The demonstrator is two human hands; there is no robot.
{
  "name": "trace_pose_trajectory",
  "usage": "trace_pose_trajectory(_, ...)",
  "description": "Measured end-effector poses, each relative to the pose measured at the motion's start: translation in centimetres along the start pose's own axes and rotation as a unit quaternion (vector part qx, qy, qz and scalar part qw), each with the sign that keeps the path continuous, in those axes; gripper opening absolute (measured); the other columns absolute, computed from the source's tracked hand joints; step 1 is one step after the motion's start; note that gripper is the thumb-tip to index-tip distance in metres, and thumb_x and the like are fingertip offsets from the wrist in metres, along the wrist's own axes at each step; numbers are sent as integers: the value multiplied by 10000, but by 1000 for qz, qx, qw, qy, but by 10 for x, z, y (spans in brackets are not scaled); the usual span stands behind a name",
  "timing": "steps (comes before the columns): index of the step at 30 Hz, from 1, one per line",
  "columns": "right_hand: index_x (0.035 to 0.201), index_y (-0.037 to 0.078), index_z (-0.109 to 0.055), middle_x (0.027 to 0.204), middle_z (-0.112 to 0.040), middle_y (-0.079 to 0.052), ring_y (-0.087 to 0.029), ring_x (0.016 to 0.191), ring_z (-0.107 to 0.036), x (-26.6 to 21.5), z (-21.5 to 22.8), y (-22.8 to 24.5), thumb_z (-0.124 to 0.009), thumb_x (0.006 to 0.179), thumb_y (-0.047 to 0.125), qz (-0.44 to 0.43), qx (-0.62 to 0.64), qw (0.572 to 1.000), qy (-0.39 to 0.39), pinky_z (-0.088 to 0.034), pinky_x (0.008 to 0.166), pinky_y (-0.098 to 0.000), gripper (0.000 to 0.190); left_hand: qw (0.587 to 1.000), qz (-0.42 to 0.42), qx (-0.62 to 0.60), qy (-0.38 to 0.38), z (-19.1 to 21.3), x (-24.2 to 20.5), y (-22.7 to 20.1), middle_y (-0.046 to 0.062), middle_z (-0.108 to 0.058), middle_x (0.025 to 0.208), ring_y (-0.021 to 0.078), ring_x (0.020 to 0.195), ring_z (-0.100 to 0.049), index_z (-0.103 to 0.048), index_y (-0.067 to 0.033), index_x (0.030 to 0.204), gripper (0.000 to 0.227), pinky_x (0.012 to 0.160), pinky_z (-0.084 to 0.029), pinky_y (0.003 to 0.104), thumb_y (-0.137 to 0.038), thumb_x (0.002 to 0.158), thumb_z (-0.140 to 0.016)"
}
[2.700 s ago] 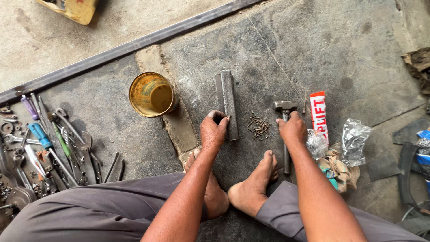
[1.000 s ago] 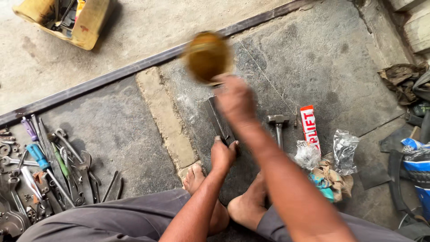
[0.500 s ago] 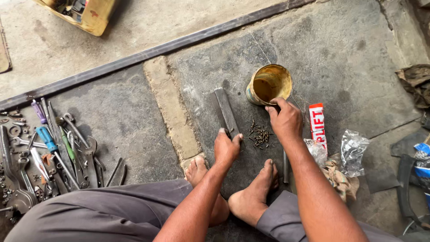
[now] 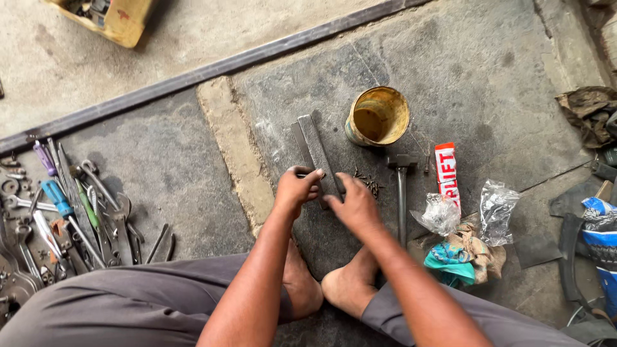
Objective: The person sits on the floor and repeatedly hammers small metal rods placed on a larger metal bar. They pick up the rods, position them, and strike them with a hammer, occasionally dipping them into a container of liquid.
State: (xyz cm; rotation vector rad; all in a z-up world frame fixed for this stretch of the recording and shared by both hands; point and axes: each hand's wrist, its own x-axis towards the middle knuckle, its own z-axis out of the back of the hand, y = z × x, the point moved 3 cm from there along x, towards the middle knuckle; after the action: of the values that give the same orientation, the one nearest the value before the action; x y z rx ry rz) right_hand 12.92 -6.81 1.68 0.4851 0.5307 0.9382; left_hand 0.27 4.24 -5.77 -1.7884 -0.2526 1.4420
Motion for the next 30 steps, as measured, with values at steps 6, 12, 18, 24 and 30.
trace_pose_trajectory(6, 1320, 64, -620, 1247, -686, -203, -360, 1142, -674, 6, -18, -25, -729, 908, 288, -63, 18, 998, -18, -519, 992, -455, 481, 924, -251, 272, -97, -10, -40, -32, 107, -710, 960, 266, 857, -726, -716, -60, 1022, 266, 765, -578, 395, -161, 792, -803)
trace_pose_trajectory(12, 1195, -10, -609, 1119, -659, -253, -427, 1052, -639, -3, 28, -108, -784, 851, 288, -154, -188, 959, -146, -533, 861, -520, 488, 910, -250, 310, -114, -20, -56, -42, 128, -631, 969, 301, 909, -673, -752, -89, 1001, 127, 800, -553, 431, -184, 918, -736)
trace_pose_trajectory(18, 1206, 12, -602, 1138, -699, -274, -467, 1054, -674, 4, 16, -181, -788, 873, 313, -228, -150, 960, -69, -537, 899, -535, 485, 908, -273, 291, -128, -19, -59, -46, 118, -619, 954, 308, 895, -661, -785, -130, 1010, 147, 789, -541, 442, -222, 903, -747)
trace_pose_trajectory(24, 1238, -8, -594, 1119, -696, -323, -510, 1042, -669, 9, 23, -208, -725, 933, 280, -229, -114, 964, -68, -529, 919, -555, 439, 909, -285, 275, -128, -16, -50, -31, 112, -616, 933, 292, 877, -658, -800, -167, 1043, 177, 773, -544, 435, -272, 917, -733)
trace_pose_trajectory(30, 1206, 52, -607, 1082, -728, -273, -440, 990, -739, -29, 41, -134, -676, 911, 343, -236, -29, 970, 49, -568, 872, -534, 420, 990, -52, -38, -124, -6, 3, 0, 137, -703, 1062, 269, 945, -680, -651, -79, 1238, 354, 806, -564, 422, -355, 1063, -517)
